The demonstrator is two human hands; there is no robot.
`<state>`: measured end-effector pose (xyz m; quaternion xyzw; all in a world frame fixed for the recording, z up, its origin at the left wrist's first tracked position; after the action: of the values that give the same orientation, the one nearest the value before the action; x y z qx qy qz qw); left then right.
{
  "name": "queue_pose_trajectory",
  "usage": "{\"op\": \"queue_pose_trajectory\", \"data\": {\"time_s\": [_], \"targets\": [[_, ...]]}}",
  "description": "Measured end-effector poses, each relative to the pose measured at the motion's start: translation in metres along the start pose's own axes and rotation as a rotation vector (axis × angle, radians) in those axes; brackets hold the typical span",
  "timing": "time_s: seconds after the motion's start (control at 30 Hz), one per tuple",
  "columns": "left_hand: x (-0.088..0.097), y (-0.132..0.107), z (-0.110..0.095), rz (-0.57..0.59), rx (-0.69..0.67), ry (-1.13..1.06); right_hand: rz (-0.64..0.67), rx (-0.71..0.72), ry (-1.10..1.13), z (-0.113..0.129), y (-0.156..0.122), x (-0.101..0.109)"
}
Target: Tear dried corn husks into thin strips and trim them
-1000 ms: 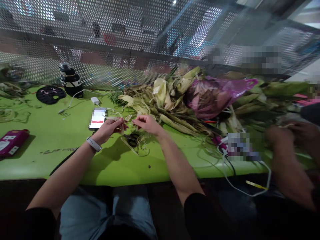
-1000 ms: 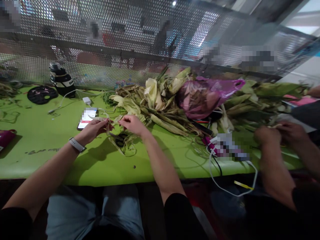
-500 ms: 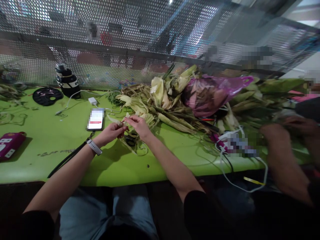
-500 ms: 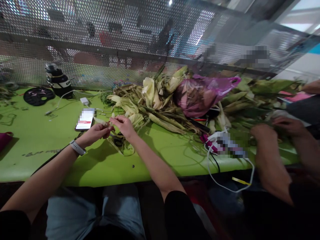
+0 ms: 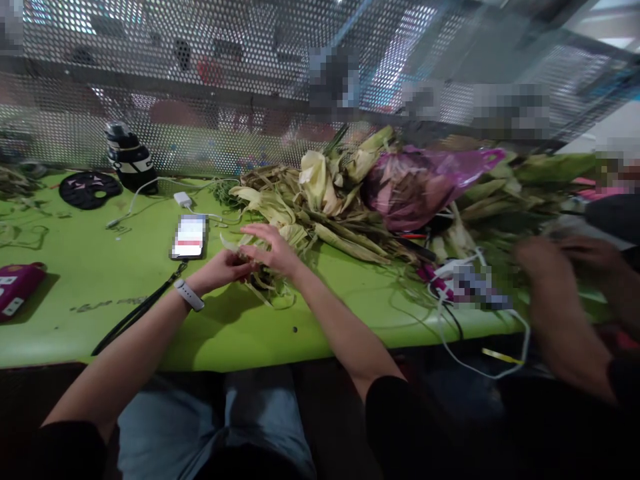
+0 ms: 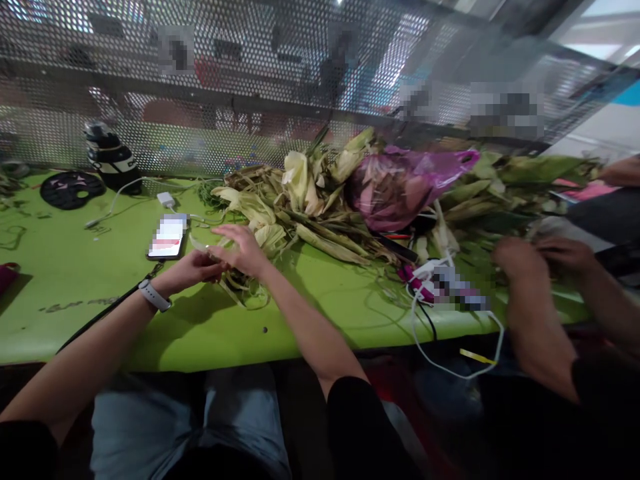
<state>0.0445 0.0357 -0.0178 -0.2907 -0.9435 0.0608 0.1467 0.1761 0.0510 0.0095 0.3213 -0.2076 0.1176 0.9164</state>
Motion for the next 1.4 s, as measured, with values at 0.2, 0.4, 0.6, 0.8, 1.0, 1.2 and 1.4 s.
{"op": "queue_pose_trajectory", "data": {"time_s": [0.2, 0.4, 0.6, 0.8, 1.0, 1.2, 1.4], "targets": [[-0.002, 0.002, -0.002, 0.015, -0.019, 0.055, -0.022, 0.041, 0.178, -0.004, 0.002, -0.014], [-0.003, 0.001, -0.001, 0.070, 0.006, 0.041, -0.073, -0.108, 0.340, 0.001, -0.003, -0.013], [-0.010, -0.003, -0.006, 0.151, 0.000, 0.029, -0.152, -0.091, 0.357, 0.002, -0.003, -0.013], [-0.011, -0.001, -0.001, 0.155, 0.012, 0.033, -0.204, -0.111, 0.358, -0.007, -0.003, -0.016], [-0.009, -0.003, -0.005, 0.154, 0.001, -0.084, -0.191, -0.161, 0.472, -0.009, 0.000, -0.012], [-0.009, -0.001, -0.001, 0.174, 0.017, -0.067, -0.152, -0.182, 0.515, -0.007, -0.001, -0.014], [-0.016, -0.001, 0.002, 0.242, 0.013, -0.064, -0.128, -0.143, 0.441, -0.004, -0.004, -0.021]]}}
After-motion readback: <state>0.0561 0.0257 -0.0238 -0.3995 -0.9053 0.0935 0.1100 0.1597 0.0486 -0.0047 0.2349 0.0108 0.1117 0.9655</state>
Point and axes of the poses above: each hand's wrist, its own y-axis towards the middle knuckle, its own x-axis out of the back of the hand, z = x × y, the point moved 5 cm from there along y, towards the middle knuckle, and after that the axes turned 10 degrees about x, right-handed, at the moved point
